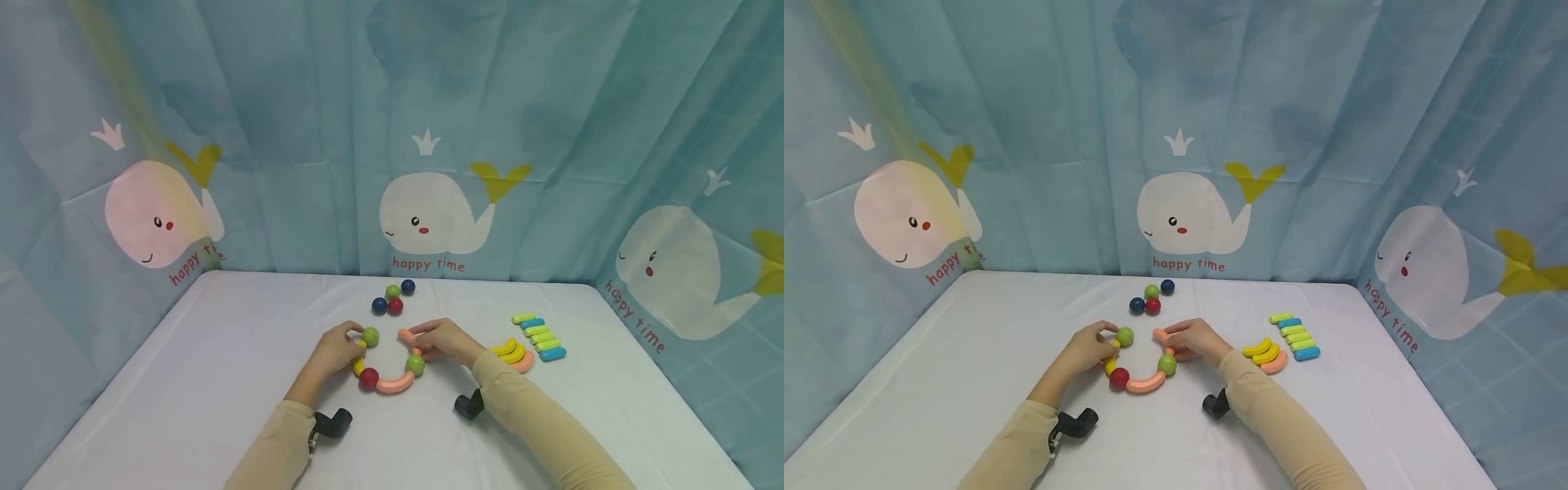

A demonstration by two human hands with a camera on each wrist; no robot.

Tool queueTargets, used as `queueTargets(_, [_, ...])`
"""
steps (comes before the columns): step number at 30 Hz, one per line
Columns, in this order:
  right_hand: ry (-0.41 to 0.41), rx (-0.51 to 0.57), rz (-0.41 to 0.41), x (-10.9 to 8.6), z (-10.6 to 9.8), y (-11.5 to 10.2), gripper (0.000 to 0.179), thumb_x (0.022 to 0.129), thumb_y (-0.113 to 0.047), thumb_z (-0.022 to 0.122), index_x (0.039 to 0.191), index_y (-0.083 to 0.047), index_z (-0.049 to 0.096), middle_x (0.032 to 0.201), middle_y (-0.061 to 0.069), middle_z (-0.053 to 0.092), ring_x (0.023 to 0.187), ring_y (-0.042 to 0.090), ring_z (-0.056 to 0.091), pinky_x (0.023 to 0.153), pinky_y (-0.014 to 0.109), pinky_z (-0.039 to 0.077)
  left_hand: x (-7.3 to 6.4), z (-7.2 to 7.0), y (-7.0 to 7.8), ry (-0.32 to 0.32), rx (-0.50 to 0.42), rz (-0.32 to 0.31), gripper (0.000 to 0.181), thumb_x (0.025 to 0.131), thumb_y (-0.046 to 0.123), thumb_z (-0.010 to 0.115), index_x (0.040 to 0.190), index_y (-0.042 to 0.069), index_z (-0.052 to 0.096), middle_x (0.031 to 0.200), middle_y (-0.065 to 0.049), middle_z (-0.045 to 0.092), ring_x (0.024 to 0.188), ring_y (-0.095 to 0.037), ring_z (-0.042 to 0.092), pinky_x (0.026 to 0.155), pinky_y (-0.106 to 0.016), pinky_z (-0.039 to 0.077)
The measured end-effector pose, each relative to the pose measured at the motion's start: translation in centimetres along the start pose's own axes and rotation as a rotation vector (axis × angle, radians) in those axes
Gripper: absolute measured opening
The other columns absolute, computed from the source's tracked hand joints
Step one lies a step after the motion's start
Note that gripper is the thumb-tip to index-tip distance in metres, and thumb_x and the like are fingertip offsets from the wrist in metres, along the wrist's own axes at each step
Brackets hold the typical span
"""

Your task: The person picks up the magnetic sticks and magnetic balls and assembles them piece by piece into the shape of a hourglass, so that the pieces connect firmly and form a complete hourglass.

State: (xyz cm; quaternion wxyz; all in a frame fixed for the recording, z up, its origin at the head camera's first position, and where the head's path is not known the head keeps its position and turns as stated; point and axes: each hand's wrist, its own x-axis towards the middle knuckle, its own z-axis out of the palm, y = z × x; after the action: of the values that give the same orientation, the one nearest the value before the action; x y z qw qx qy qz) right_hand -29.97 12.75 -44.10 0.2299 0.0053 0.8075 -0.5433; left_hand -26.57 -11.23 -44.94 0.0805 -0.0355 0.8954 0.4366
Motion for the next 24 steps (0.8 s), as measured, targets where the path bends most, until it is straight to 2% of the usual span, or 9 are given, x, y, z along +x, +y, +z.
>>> queueTargets(13, [-0.06, -0.064, -0.002, 0.1, 0.2, -0.1, 0.031, 0.09, -0.015, 0.069, 0.119, -0.008, 0.072, 0.105, 0.005, 0.071, 0.08, 0.013, 0.063, 0.077, 0.027, 0.061, -0.2, 0.7, 0.3, -0.055, 0.004, 0.077, 0.041, 0.084, 0.01, 0.069, 0.125, 0.013, 0.063, 0.086, -0.008, 0.058, 0.067, -0.017, 0.053, 0.057, -0.023, 0.047])
queueTargets(24, [-0.086, -0.091, -0.018, -0.2, 0.1, 0.0, 0.031, 0.089, -0.014, 0.069, 0.119, -0.008, 0.072, 0.104, 0.005, 0.071, 0.08, 0.014, 0.062, 0.079, 0.029, 0.061, -0.2, 1.2, 0.6, -0.072, 0.035, 0.094, 0.04, 0.086, 0.011, 0.07, 0.125, 0.015, 0.063, 0.087, -0.008, 0.059, 0.069, -0.018, 0.054, 0.059, -0.024, 0.046])
